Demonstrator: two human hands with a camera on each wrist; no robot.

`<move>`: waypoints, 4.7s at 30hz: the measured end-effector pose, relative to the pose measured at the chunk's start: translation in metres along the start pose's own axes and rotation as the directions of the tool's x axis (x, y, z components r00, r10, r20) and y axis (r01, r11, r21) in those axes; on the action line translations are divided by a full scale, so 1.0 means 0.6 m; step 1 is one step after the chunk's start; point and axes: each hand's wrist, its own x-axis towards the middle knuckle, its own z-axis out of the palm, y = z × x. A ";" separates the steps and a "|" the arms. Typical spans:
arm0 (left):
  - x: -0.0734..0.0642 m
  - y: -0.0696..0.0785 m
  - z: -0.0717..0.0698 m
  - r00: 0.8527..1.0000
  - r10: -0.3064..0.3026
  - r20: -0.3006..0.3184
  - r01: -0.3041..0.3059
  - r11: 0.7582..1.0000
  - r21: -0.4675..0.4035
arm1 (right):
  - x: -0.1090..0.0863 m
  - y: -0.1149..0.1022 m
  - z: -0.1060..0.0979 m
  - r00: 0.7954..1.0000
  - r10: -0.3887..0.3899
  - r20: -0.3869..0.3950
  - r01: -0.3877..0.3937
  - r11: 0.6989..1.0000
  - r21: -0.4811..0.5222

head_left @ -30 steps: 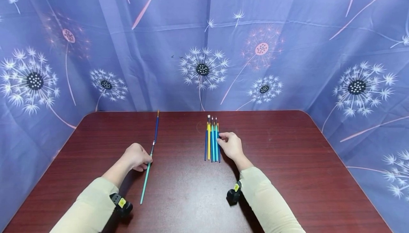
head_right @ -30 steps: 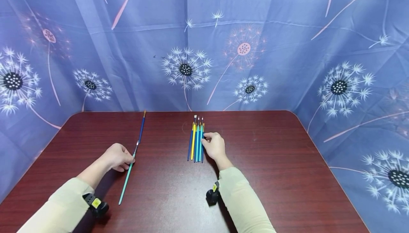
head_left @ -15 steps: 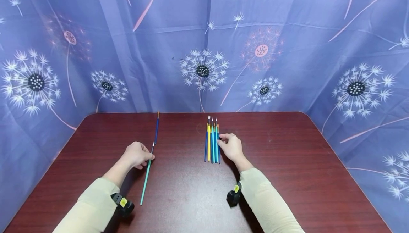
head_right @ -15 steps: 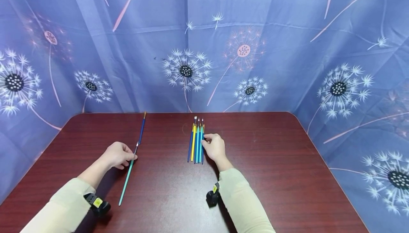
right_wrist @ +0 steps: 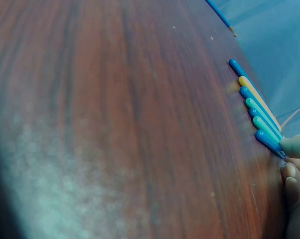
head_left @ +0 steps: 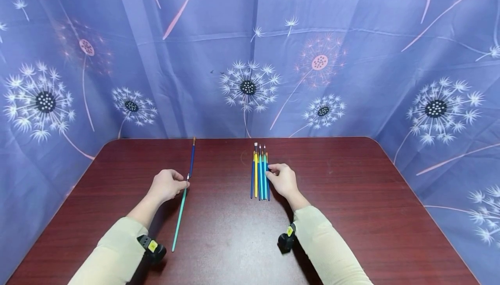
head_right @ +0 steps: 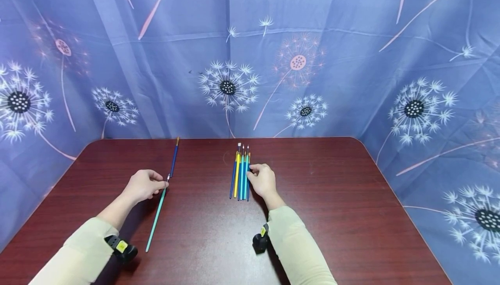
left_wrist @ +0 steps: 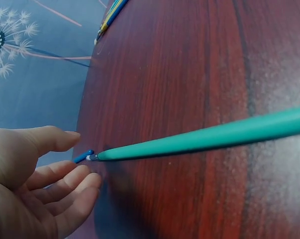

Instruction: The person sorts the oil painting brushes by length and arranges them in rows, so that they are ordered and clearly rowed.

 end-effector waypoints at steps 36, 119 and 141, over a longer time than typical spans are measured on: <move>0.043 0.065 0.081 0.972 0.111 -0.206 -0.156 0.964 -0.218 | -0.003 -0.002 -0.001 1.000 0.005 0.012 -0.005 1.000 0.005; 0.147 0.200 0.307 0.889 0.156 -0.430 -0.171 0.985 0.003 | -0.007 -0.005 0.000 1.000 -0.013 -0.022 0.013 1.000 0.016; 0.143 0.204 0.261 0.903 -0.225 -0.365 0.001 0.852 -0.523 | -0.005 0.001 0.001 0.999 -0.038 -0.035 0.038 0.999 0.020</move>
